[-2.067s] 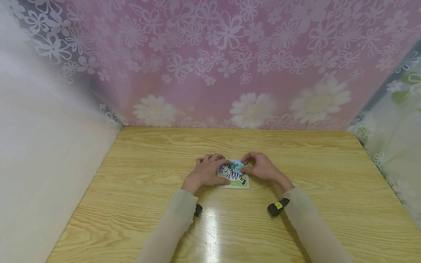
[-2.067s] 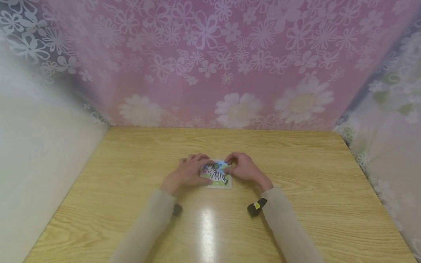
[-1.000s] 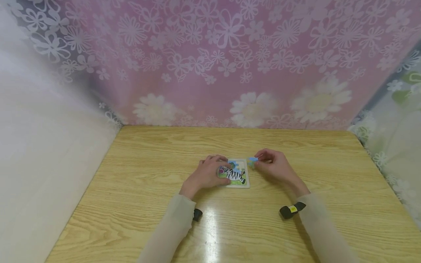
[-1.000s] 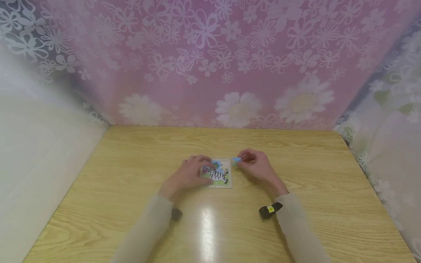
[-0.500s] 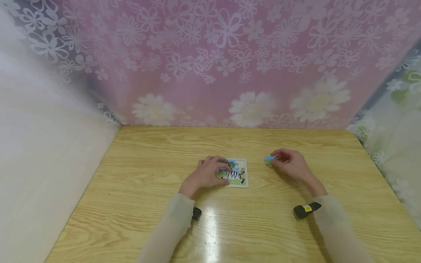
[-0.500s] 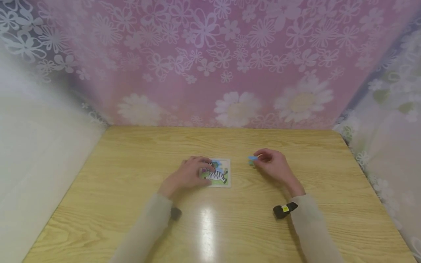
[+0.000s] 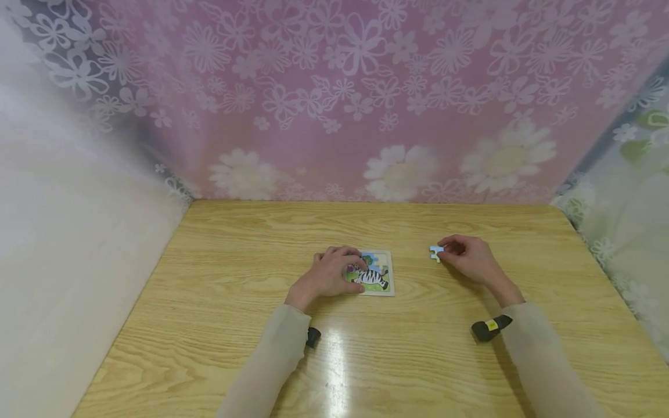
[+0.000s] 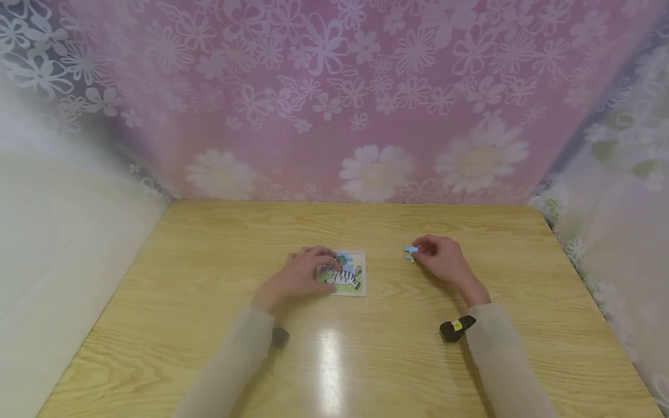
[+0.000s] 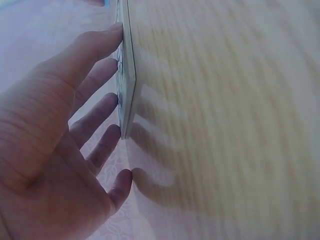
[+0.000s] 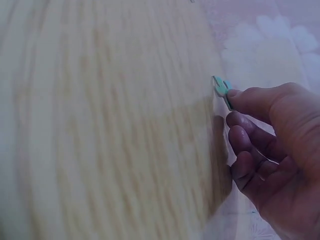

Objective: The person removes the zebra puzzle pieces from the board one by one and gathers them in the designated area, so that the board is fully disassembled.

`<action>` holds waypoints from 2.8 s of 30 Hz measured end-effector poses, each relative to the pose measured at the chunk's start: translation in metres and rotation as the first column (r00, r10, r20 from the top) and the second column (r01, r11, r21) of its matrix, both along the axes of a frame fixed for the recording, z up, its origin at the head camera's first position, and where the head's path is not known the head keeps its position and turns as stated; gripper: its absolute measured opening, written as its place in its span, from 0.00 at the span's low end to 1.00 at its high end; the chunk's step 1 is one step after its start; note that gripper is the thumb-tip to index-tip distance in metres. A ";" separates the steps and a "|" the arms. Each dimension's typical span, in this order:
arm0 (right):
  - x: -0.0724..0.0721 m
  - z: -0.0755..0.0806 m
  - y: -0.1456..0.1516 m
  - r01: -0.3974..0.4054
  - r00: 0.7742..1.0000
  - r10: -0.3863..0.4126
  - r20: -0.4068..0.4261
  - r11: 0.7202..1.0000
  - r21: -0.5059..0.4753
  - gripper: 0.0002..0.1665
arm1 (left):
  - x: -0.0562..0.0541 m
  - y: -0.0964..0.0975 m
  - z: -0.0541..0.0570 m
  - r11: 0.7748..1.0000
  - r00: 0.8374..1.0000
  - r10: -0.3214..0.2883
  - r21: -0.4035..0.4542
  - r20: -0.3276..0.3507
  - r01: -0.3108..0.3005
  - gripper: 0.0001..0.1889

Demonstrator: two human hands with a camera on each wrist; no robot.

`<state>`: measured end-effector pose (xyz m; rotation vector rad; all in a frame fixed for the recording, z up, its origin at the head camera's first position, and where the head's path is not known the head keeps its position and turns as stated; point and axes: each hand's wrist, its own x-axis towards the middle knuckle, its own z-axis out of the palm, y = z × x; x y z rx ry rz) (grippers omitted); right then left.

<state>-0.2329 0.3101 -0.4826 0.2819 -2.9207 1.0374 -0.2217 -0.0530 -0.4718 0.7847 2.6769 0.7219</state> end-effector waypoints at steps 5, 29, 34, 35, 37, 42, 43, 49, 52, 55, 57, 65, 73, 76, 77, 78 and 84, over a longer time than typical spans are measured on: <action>-0.002 -0.003 0.001 -0.013 1.000 0.013 0.014 1.000 0.025 0.15 | 0.000 0.000 -0.001 1.000 1.000 -0.004 -0.002 0.008 0.004 0.21; 0.016 0.003 -0.039 -0.099 0.995 0.099 -0.006 0.994 -0.054 0.15 | 0.000 -0.001 0.000 1.000 1.000 -0.011 -0.018 0.017 0.012 0.21; 0.019 0.005 -0.058 -0.135 0.991 0.135 -0.004 0.988 -0.069 0.14 | -0.001 -0.001 0.000 1.000 1.000 -0.011 -0.017 0.021 0.011 0.21; 0.019 0.006 -0.062 -0.141 0.990 0.141 -0.001 0.988 -0.069 0.14 | -0.001 -0.001 0.000 1.000 1.000 -0.011 -0.016 0.023 0.011 0.21; 0.020 0.007 -0.071 -0.156 0.988 0.157 0.002 0.985 -0.072 0.14 | 0.000 -0.001 0.001 1.000 0.999 -0.010 -0.014 0.030 0.010 0.21; 0.020 0.007 -0.088 -0.223 0.974 0.224 0.009 0.972 -0.068 0.13 | 0.000 0.000 0.002 1.000 0.999 -0.007 -0.019 0.034 0.008 0.21; 0.019 0.007 -0.091 -0.232 0.972 0.233 0.013 0.971 -0.064 0.13 | 0.000 0.000 0.002 1.000 1.000 -0.007 -0.022 0.031 0.008 0.21; 0.017 0.002 -0.102 -0.279 0.960 0.279 0.015 0.960 -0.027 0.15 | 0.002 0.001 0.004 0.999 1.000 -0.010 -0.039 0.024 0.011 0.21; 0.014 -0.001 -0.103 -0.301 0.953 0.301 0.013 0.953 0.009 0.15 | 0.002 0.002 0.005 0.999 1.000 -0.011 -0.035 0.029 0.012 0.21; 0.012 -0.003 -0.103 -0.311 0.950 0.311 0.016 0.949 0.043 0.14 | 0.002 0.001 0.004 0.999 1.000 -0.011 -0.031 0.027 0.011 0.21; 0.012 -0.004 -0.103 -0.319 0.948 0.319 0.013 0.946 0.051 0.14 | 0.002 0.001 0.003 0.999 1.000 -0.011 -0.033 0.026 0.012 0.21; 0.010 -0.004 -0.107 -0.311 0.949 0.309 0.064 0.950 0.031 0.13 | 0.001 0.001 0.000 0.999 1.000 -0.007 -0.049 0.011 0.008 0.22; 0.007 -0.004 -0.108 -0.298 0.947 0.296 0.127 0.955 -0.003 0.11 | 0.000 0.002 0.000 0.999 1.000 -0.004 -0.043 0.011 0.004 0.22; 0.007 -0.004 -0.108 -0.300 0.944 0.300 0.140 0.954 -0.021 0.11 | 0.000 0.002 0.001 0.999 1.000 -0.001 -0.042 0.015 0.002 0.23; 0.007 -0.004 -0.109 -0.299 0.943 0.299 0.145 0.954 -0.025 0.11 | 0.000 0.002 0.001 0.999 1.000 0.000 -0.043 0.016 0.001 0.23; 0.007 -0.004 -0.109 -0.298 0.943 0.299 0.147 0.954 -0.028 0.11 | 0.000 0.002 0.001 0.999 1.000 0.000 -0.044 0.017 0.001 0.23; 0.007 -0.004 -0.109 -0.287 0.947 0.289 0.136 0.957 -0.039 0.11 | -0.001 0.003 0.002 0.999 1.000 -0.001 -0.038 0.020 0.002 0.22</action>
